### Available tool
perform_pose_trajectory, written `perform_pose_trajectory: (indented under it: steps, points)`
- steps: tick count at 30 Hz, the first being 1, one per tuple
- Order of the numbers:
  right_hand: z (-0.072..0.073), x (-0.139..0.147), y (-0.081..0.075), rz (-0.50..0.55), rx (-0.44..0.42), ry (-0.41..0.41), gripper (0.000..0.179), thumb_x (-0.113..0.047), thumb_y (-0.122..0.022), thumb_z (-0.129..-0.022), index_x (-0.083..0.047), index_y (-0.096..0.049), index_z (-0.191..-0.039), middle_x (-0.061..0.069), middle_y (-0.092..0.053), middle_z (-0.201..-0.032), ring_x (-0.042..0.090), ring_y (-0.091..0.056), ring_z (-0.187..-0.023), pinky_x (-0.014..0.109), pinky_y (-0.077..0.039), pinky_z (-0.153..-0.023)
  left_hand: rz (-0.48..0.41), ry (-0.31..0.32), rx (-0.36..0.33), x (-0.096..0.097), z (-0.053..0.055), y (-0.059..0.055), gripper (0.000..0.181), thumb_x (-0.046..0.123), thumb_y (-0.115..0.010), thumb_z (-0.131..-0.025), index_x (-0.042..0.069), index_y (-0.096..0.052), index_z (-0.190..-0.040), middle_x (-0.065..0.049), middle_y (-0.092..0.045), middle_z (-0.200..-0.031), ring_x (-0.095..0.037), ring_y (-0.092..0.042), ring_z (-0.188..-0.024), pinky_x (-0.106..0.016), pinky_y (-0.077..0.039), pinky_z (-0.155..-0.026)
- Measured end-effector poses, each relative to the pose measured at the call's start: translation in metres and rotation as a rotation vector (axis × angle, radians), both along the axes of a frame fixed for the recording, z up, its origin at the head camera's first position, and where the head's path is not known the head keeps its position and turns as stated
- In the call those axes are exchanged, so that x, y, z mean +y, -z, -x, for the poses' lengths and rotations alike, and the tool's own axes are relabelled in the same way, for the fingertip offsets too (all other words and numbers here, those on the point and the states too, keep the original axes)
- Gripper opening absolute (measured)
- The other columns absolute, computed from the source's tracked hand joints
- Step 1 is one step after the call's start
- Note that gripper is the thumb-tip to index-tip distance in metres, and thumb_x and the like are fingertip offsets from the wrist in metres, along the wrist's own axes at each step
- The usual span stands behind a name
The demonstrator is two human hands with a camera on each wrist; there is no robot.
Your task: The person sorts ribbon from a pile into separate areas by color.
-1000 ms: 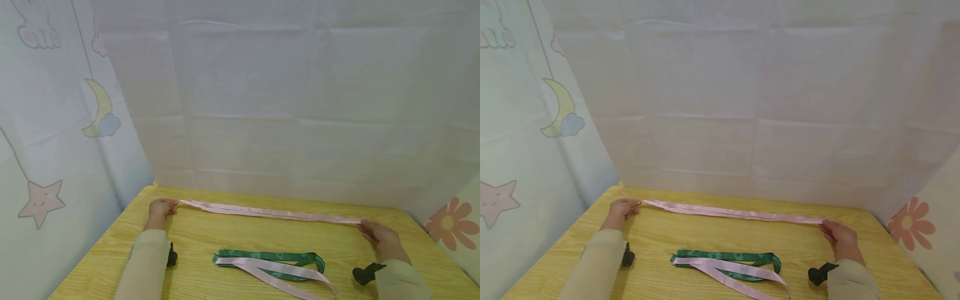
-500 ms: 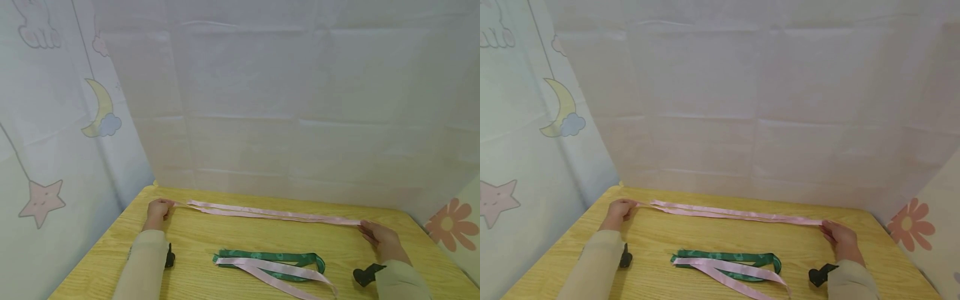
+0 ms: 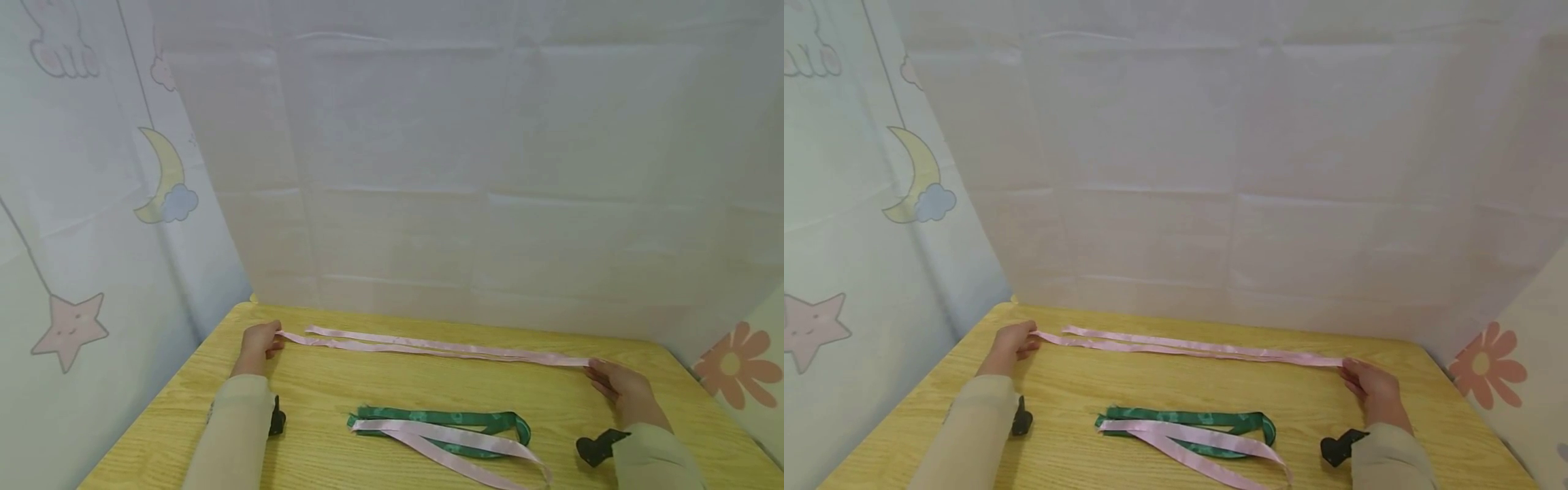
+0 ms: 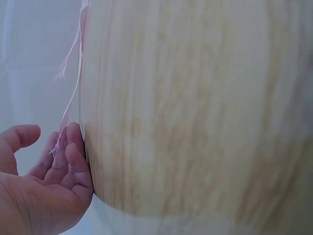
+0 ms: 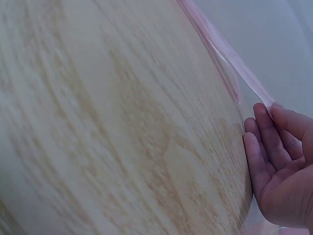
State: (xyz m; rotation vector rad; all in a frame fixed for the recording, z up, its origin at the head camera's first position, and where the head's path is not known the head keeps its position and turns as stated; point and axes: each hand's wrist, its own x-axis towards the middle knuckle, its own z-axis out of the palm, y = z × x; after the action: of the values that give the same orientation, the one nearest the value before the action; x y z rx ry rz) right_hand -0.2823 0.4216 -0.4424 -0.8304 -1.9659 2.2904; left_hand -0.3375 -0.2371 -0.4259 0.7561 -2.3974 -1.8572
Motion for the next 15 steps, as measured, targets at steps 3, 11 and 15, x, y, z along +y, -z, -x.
perform_pose_trajectory:
  steps: [3,11,15]
  points:
    - [-0.0001,0.0002,0.001,0.003,0.009,0.0,0.019,-0.006,-0.072,-0.081,-0.018,-0.063,-0.07,-0.008,-0.065,-0.066,0.01,-0.066,-0.065,0.027,-0.053,-0.067,0.023,0.002,0.001,0.0012,0.0002,-0.0006,0.044,0.017,-0.05,-0.086,-0.009,-0.051,-0.121,-0.018,-0.06,-0.101,-0.005,-0.059,-0.052,-0.021,-0.046,-0.05]
    - [-0.0016,-0.0007,0.0014,0.004,0.024,-0.021,0.031,-0.005,-0.063,-0.087,-0.023,-0.064,-0.061,-0.008,-0.065,-0.065,0.008,-0.065,-0.063,0.025,-0.053,-0.065,0.006,0.048,0.002,0.0002,-0.0005,-0.0003,0.048,0.013,-0.048,-0.088,-0.003,-0.045,-0.134,-0.027,-0.043,-0.133,-0.001,-0.058,-0.054,-0.018,-0.044,-0.051]
    - [-0.0026,-0.0009,0.0002,0.009,0.029,-0.015,0.032,-0.003,-0.063,-0.087,-0.023,-0.065,-0.061,-0.007,-0.065,-0.064,0.008,-0.065,-0.063,0.026,-0.053,-0.065,-0.004,0.086,-0.008,-0.0013,0.0004,-0.001,0.052,0.014,-0.047,-0.089,-0.001,-0.039,-0.138,-0.026,-0.039,-0.136,0.0,-0.057,-0.056,-0.018,-0.043,-0.052]
